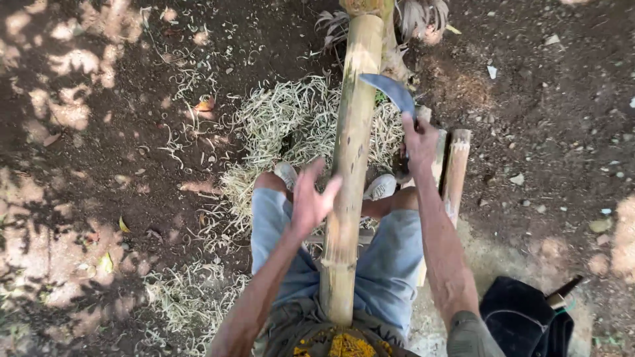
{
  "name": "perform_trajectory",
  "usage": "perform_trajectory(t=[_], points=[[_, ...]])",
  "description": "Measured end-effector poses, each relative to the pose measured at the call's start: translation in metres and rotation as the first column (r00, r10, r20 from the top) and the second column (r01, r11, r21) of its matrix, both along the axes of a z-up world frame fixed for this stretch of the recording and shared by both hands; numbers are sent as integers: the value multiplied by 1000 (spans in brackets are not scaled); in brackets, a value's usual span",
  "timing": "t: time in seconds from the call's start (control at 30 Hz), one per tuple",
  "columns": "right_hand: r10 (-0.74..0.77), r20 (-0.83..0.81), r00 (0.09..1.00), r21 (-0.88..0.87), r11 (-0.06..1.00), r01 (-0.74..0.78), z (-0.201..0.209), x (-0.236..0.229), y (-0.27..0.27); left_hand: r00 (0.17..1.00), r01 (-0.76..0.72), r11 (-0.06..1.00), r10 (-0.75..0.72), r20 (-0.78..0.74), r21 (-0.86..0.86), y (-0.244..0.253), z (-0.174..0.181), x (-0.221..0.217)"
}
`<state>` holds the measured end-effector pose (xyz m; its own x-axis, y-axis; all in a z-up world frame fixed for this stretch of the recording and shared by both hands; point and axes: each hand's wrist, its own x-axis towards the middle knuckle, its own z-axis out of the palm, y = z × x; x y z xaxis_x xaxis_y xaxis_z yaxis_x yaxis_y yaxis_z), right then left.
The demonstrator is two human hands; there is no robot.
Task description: Carving and shaving a bamboo pole using a curved billhook machete while sitting outdoors.
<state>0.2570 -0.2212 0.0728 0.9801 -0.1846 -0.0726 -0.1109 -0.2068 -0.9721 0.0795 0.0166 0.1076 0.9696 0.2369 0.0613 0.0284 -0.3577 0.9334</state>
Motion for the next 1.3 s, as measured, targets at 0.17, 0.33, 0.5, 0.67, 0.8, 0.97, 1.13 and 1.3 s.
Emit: perform_trajectory(t=[0.17, 0.33, 0.5, 0.67, 0.8, 0.97, 1.13, 1.3], points=[[66, 171, 983, -462, 887, 20, -45, 80, -1, 912, -43, 957, -80, 402, 286, 16, 34, 156], [135, 191, 972, -589, 808, 3, -23, 120, 8, 834, -159, 731, -260, 487, 663, 9, -3, 284], [264, 241, 934, -659, 751, -42, 3, 145, 13, 977, 103, 854, -183, 109, 510, 5, -10, 322], [322, 417, 850, -646, 763, 28, 29, 167, 31, 957, 26, 944, -118, 264, 329, 7, -41, 351], [400, 398, 825, -606, 791, -91, 31, 186, 36, 899, -35, 937, -122, 421, 346, 11, -41, 357], [312, 370, 875, -598, 801, -32, 36, 182, 46, 910, -79, 922, -88, 406, 378, 5, -27, 350], [338, 416, 844, -591, 806, -31, 36, 174, 47, 912, -168, 897, -16, 409, 410, 0, -21, 349], [279, 409, 869, -534, 845, -20, 39, 165, 52, 931, -117, 921, -28, 363, 371, -1, -24, 355]])
